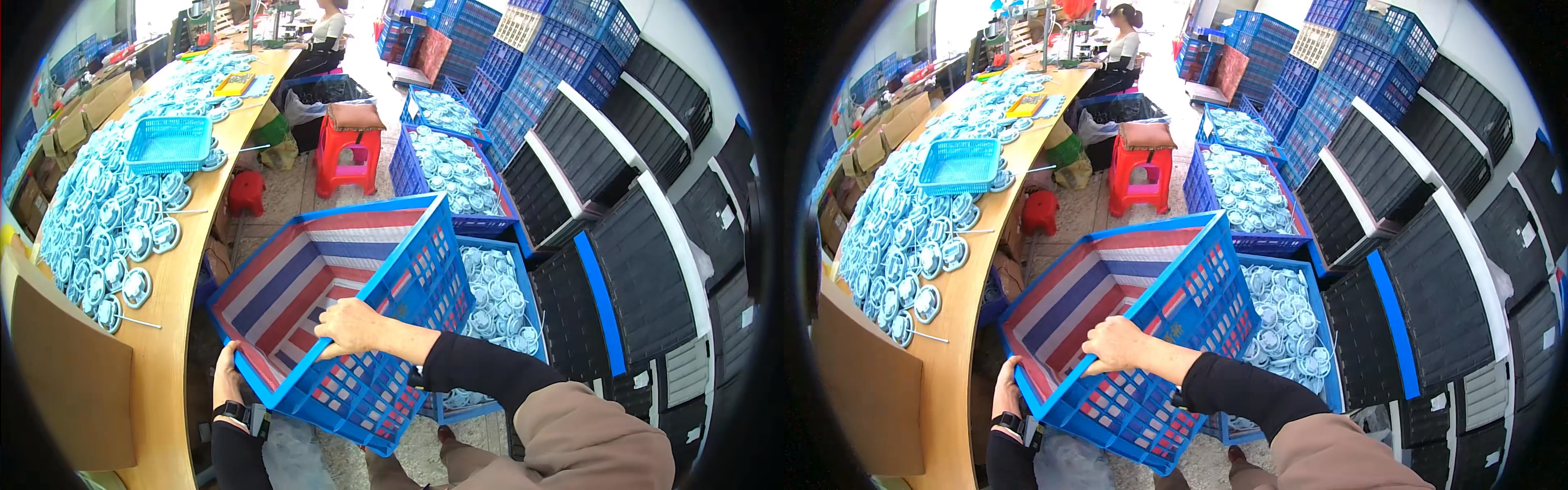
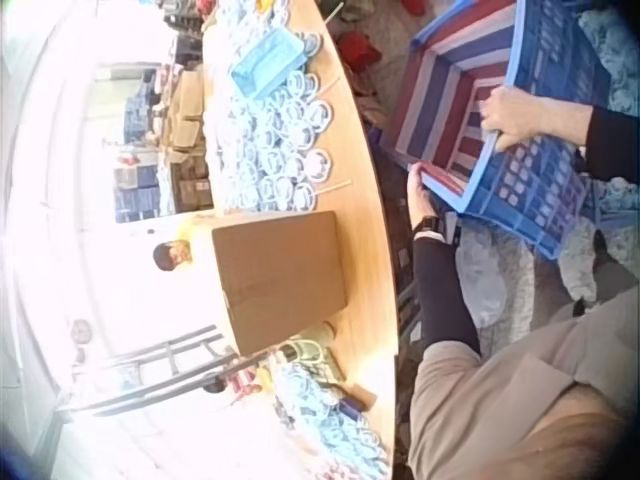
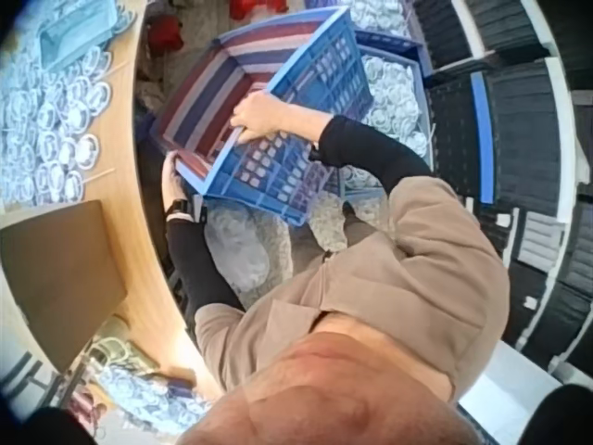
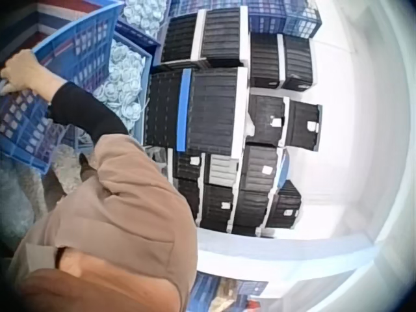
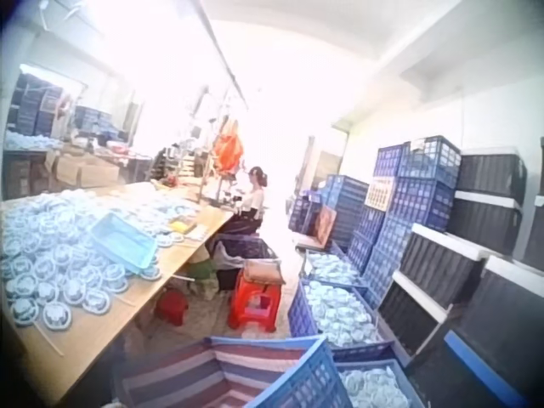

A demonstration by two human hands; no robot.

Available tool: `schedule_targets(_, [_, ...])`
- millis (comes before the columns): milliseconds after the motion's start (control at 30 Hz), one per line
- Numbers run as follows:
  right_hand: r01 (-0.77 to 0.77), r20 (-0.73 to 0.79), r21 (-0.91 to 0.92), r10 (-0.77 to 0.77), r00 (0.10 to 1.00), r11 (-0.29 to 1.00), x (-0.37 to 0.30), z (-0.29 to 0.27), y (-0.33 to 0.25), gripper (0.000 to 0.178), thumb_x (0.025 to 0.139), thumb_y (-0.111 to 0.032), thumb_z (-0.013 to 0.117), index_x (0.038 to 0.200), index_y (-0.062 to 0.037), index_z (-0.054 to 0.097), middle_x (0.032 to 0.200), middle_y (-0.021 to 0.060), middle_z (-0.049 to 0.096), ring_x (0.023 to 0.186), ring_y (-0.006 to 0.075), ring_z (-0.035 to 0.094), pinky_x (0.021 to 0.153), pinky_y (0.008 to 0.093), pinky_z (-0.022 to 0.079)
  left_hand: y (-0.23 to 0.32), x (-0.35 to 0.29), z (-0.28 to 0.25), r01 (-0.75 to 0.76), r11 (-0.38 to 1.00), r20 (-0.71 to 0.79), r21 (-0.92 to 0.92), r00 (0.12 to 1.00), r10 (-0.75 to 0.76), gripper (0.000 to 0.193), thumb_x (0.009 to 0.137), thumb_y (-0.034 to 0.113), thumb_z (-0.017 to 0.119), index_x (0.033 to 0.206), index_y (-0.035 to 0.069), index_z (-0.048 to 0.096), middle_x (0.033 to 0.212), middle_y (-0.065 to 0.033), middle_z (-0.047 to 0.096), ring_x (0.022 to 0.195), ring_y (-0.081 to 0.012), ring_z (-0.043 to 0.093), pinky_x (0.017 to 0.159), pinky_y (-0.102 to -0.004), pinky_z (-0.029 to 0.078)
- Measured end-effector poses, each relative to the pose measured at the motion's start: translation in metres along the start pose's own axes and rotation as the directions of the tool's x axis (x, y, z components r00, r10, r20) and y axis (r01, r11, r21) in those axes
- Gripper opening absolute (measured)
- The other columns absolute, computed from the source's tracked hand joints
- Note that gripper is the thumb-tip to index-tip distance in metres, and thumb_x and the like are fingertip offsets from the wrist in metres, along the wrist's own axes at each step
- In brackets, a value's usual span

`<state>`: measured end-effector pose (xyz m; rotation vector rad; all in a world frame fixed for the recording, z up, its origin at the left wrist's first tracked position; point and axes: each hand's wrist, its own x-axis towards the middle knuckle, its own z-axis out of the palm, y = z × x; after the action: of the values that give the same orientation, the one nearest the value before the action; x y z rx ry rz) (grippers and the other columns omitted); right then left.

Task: The person is assembling plastic toys using a handheld electric screwdriver and then sorting/packing them into crates and bags.

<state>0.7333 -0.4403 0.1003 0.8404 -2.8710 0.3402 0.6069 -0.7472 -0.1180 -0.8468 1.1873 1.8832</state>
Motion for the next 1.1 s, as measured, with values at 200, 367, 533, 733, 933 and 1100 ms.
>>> schedule_targets(200, [-0.027, 0.057, 0.001, 0.027, 0.998, 1.0, -0.018, 0.009, -0.014, 0.039, 0.065, -0.049, 0.067, 0.068, -0.011, 0.058, 0.069, 0.0052, 0.056, 0.071, 0.0248, 0.06, 0.058, 0.0386, 0.047, -0.047, -0.069, 0.015, -0.101, 0.994, 0.289, -0.031, 0.952, 0.105, 0.062, 0.08, 0.039, 0.063, 0.128, 0.004, 0.046, 0.125, -0.0182, 0.052, 0.113, -0.035, 0.052, 0.097, -0.0507, 0.042])
schedule_targets(367, [-0.001, 0.118, 0.167, -0.019, 0.993, 0.986, -0.059, 0.018, -0.081, 0.035, 0.059, -0.043, 0.072, 0.068, -0.0114, 0.059, 0.069, 0.0036, 0.054, 0.073, 0.0219, 0.056, 0.063, 0.0351, 0.046, -0.109, -0.103, -0.035, -0.151, 0.988, 0.165, -0.041, 0.974, 0.156, 0.056, 0.077, 0.026, 0.062, 0.126, 0.003, 0.048, 0.116, -0.0162, 0.058, 0.104, -0.0317, 0.057, 0.092, -0.0459, 0.047])
schedule_targets(533, [-0.062, 0.129, 0.13, 0.045, 0.991, 0.99, -0.049, 0.003, -0.093, 0.034, 0.058, -0.04, 0.073, 0.064, -0.0106, 0.058, 0.068, 0.0044, 0.053, 0.071, 0.0224, 0.056, 0.062, 0.0359, 0.046, -0.091, -0.101, -0.036, -0.092, 0.985, 0.083, 0.149, 0.993, 0.08, 0.057, 0.076, 0.033, 0.063, 0.125, 0.005, 0.049, 0.116, -0.0128, 0.058, 0.102, -0.0273, 0.057, 0.092, -0.0455, 0.045])
schedule_targets(733, [-0.149, 0.072, 0.236, 0.136, 0.988, 0.96, -0.006, 0.018, -0.141, 0.032, 0.065, -0.037, 0.071, 0.068, -0.0081, 0.057, 0.065, 0.0084, 0.054, 0.065, 0.0244, 0.057, 0.06, 0.0363, 0.045, -0.022, -0.107, -0.056, -0.021, 0.959, 0.061, 0.282, 0.998, 0.004, 0.051, 0.075, 0.025, 0.059, 0.122, 0.006, 0.052, 0.104, -0.0126, 0.063, 0.091, -0.0236, 0.061, 0.083, -0.04, 0.05])
schedule_targets(933, [-0.018, 0.215, 0.237, -0.034, 0.976, 0.971, -0.015, 0.071, -0.196, 0.016, 0.072, -0.02, 0.062, 0.078, -0.0072, 0.053, 0.07, 0.007, 0.056, 0.067, 0.0217, 0.059, 0.061, 0.0337, 0.046, 0.004, -0.125, -0.101, -0.051, 0.859, 0.079, 0.509, 0.997, 0.012, 0.062, 0.075, 0.022, 0.055, 0.133, 0.005, 0.042, 0.11, -0.0167, 0.06, 0.092, -0.0257, 0.062, 0.082, -0.0372, 0.052])
schedule_targets(1100, [-0.037, 0.206, 0.35, -0.038, 0.978, 0.936, -0.016, 0.096, -0.222, 0.006, 0.073, -0.01, 0.056, 0.076, -0.0064, 0.054, 0.071, 0.008, 0.057, 0.07, 0.0209, 0.061, 0.061, 0.0326, 0.049, -0.011, -0.117, -0.113, -0.068, 0.77, -0.031, 0.634, 0.993, 0.113, 0.059, 0.076, 0.021, 0.051, 0.131, 0.001, 0.043, 0.11, -0.0198, 0.06, 0.091, -0.0273, 0.062, 0.082, -0.0383, 0.052])
